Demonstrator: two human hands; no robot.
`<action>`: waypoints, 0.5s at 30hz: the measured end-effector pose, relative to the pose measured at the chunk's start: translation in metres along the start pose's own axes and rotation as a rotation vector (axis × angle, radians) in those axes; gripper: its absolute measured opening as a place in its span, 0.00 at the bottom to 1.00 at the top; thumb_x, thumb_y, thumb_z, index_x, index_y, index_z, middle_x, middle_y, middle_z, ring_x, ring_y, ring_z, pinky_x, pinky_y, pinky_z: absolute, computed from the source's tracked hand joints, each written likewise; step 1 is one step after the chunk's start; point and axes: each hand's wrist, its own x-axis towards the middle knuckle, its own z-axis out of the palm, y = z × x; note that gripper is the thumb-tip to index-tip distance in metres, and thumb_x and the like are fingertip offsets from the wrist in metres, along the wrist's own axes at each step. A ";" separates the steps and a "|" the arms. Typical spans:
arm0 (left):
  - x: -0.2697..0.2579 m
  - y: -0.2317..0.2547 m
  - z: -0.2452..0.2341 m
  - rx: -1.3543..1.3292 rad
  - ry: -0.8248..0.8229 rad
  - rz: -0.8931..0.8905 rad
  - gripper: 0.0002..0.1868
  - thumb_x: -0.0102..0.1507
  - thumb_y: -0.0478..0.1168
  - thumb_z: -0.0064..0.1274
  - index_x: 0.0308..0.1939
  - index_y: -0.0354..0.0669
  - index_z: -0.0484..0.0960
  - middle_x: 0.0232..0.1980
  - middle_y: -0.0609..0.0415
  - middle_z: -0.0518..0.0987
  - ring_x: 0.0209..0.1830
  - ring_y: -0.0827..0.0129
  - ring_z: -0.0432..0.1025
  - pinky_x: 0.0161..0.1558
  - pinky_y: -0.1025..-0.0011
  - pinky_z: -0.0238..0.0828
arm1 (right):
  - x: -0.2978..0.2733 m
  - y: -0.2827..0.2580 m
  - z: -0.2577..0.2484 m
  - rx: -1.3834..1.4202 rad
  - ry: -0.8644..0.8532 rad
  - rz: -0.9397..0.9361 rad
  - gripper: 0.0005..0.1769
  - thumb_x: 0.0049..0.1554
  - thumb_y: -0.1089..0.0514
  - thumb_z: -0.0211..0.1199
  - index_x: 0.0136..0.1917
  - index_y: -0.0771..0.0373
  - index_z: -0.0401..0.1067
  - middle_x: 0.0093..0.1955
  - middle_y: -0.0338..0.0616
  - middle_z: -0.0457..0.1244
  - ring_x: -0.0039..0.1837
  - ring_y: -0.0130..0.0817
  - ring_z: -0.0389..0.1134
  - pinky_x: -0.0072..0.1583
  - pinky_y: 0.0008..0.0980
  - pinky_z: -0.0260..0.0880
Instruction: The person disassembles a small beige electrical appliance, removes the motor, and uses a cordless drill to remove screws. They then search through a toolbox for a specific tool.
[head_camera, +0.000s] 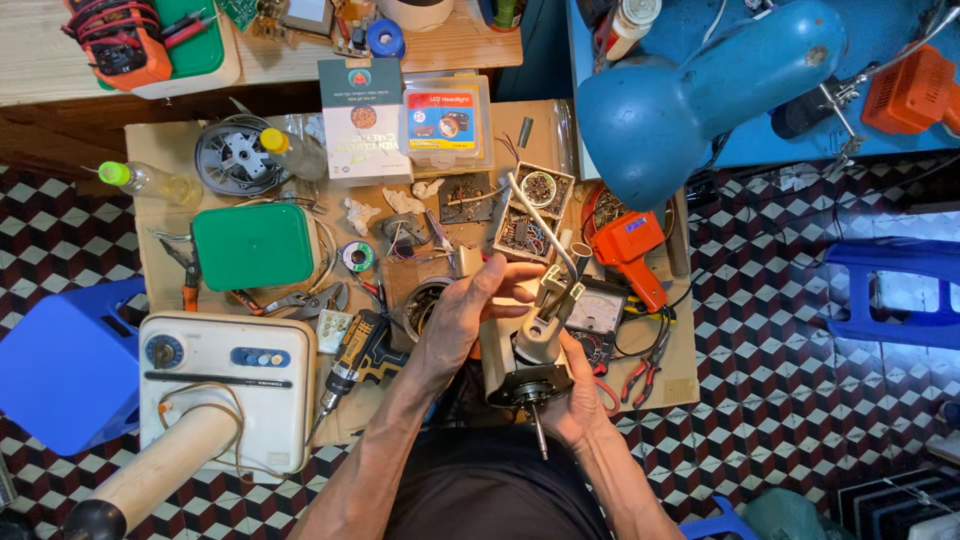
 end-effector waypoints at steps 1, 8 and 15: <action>-0.004 -0.002 -0.001 0.058 -0.011 0.020 0.34 0.69 0.61 0.43 0.64 0.36 0.80 0.55 0.46 0.83 0.54 0.71 0.77 0.56 0.71 0.76 | 0.000 0.001 0.003 -0.006 -0.001 0.002 0.33 0.58 0.34 0.61 0.66 0.59 0.71 0.59 0.45 0.68 0.58 0.41 0.72 0.62 0.48 0.72; 0.004 -0.016 0.002 0.305 0.031 0.155 0.37 0.62 0.52 0.60 0.70 0.39 0.69 0.67 0.47 0.76 0.64 0.65 0.72 0.64 0.65 0.69 | 0.001 0.002 0.005 -0.015 0.032 0.043 0.34 0.52 0.32 0.60 0.61 0.57 0.74 0.56 0.46 0.70 0.56 0.41 0.72 0.58 0.48 0.73; 0.015 0.005 -0.014 0.293 -0.220 0.011 0.39 0.61 0.54 0.61 0.71 0.37 0.71 0.68 0.47 0.77 0.67 0.64 0.74 0.66 0.67 0.71 | -0.006 -0.009 -0.011 -0.132 0.020 -0.060 0.30 0.57 0.37 0.61 0.64 0.60 0.72 0.58 0.44 0.69 0.58 0.39 0.71 0.61 0.46 0.72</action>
